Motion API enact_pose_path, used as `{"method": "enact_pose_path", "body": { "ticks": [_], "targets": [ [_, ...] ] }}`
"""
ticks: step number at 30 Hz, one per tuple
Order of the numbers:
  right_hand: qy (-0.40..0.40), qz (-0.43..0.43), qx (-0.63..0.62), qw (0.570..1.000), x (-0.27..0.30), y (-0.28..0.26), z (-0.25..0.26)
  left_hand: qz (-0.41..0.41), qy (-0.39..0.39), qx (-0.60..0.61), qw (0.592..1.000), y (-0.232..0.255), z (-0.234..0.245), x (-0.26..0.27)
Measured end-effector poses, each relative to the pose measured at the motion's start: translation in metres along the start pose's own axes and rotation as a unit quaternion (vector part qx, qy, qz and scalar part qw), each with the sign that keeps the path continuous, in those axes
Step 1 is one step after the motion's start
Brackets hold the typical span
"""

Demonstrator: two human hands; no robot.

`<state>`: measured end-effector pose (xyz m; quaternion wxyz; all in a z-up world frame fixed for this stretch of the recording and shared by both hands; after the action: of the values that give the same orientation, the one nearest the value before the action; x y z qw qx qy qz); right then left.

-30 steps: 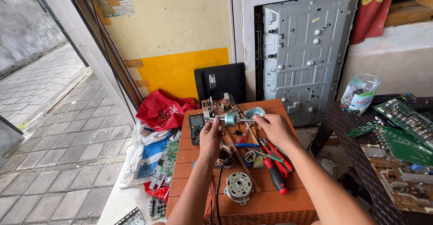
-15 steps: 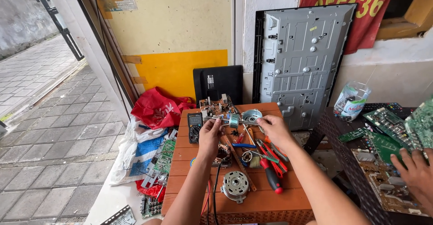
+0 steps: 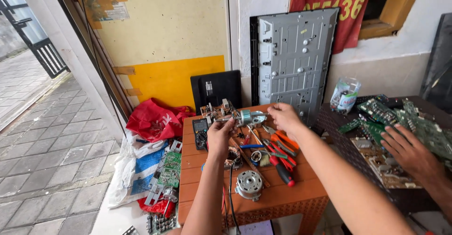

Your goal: The person works on a small motor component, using a screwdriver to adjust parts and pliers to strip wire ends. They handle the motor shaft and wires while seated at a table cluttered with tools and electronic parts.

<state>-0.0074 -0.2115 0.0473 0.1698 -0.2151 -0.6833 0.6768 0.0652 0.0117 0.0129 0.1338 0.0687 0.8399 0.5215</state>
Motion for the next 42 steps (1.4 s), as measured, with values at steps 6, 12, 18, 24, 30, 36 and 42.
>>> {"method": "enact_pose_path", "body": {
  "ticks": [6,12,18,24,30,36,42],
  "targets": [
    [-0.025,-0.051,0.105,0.993,-0.034,0.008,-0.003,0.008,0.011,0.061,0.998,-0.003,0.008,-0.009],
    [-0.109,-0.065,0.019,0.992,-0.006,-0.017,-0.016,0.029,0.028,0.036,0.999,-0.011,0.017,-0.008],
    [-0.115,-0.117,-0.042,0.986,-0.045,0.031,-0.022,0.029,0.051,0.051,0.997,-0.038,0.028,-0.027],
    [-0.147,-0.102,-0.041,0.983,-0.065,0.042,-0.024,0.033,0.063,0.051,0.996,-0.048,0.034,-0.034],
    [-0.157,-0.120,-0.055,0.979,-0.071,0.048,-0.011,0.033,0.043,0.025,0.998,-0.049,0.025,-0.030],
    [-0.160,-0.118,-0.014,0.980,-0.047,0.042,-0.015,0.038,0.056,0.019,0.998,-0.061,0.029,-0.039],
    [-0.158,-0.051,-0.024,0.986,-0.045,0.062,-0.002,0.029,0.062,0.044,0.997,-0.063,0.016,-0.042]
  ]
}}
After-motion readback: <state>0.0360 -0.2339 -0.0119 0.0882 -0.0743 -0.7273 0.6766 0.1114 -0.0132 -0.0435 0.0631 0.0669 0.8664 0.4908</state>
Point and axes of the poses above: each hand's wrist, its own x-axis away from the middle knuckle, its own z-axis out of the back of the hand, y = z × x, the point moved 4 cm from there along -x, towards the middle knuckle, and after that the axes turned 6 degrees about -x, right-handed, at the moved point
